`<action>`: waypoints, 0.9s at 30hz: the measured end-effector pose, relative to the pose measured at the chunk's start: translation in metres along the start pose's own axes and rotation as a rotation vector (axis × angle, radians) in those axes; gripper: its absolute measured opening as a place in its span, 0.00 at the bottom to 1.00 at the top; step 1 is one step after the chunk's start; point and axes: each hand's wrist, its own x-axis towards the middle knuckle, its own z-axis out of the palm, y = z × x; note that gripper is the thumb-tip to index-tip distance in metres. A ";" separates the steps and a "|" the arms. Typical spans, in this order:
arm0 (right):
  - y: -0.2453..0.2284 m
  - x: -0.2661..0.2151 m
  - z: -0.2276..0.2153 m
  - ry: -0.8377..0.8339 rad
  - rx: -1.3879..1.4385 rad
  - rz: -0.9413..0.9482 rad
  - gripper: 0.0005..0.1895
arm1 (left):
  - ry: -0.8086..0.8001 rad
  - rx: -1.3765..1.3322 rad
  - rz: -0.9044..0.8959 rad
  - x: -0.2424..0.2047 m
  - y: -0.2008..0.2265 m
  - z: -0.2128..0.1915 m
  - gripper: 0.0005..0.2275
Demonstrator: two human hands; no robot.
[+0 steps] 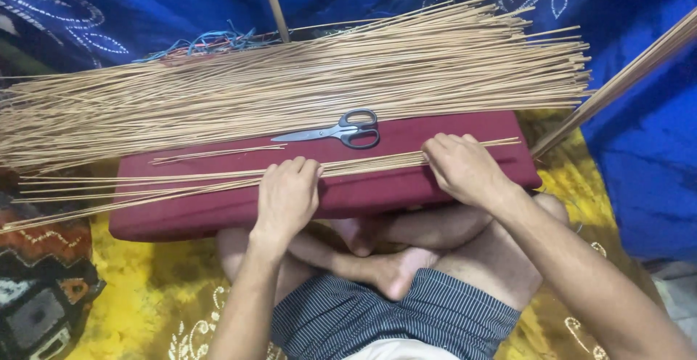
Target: Sorting, aligning, and cutting thin wooden sticks to a uniform length using scissors on a padded surface.
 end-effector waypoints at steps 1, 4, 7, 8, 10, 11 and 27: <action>0.001 0.000 0.000 -0.002 0.001 0.002 0.07 | -0.002 -0.002 0.001 0.000 -0.001 -0.002 0.05; -0.003 0.002 0.003 0.035 0.010 -0.024 0.07 | -0.027 -0.008 0.005 0.004 0.004 -0.005 0.07; -0.023 0.008 0.008 0.089 0.035 -0.046 0.07 | -0.076 -0.084 0.024 0.013 0.023 0.000 0.10; -0.030 0.010 0.011 0.082 0.058 -0.051 0.07 | -0.067 -0.091 0.047 0.016 0.030 0.002 0.10; -0.038 0.013 0.009 0.076 0.080 -0.054 0.07 | -0.058 -0.099 0.071 0.020 0.035 0.004 0.10; -0.039 0.014 0.005 0.064 0.103 -0.046 0.08 | -0.059 -0.087 0.080 0.021 0.035 0.005 0.07; 0.078 -0.062 0.043 0.254 1.043 0.679 0.12 | -0.049 -0.259 -0.007 0.041 0.045 0.013 0.07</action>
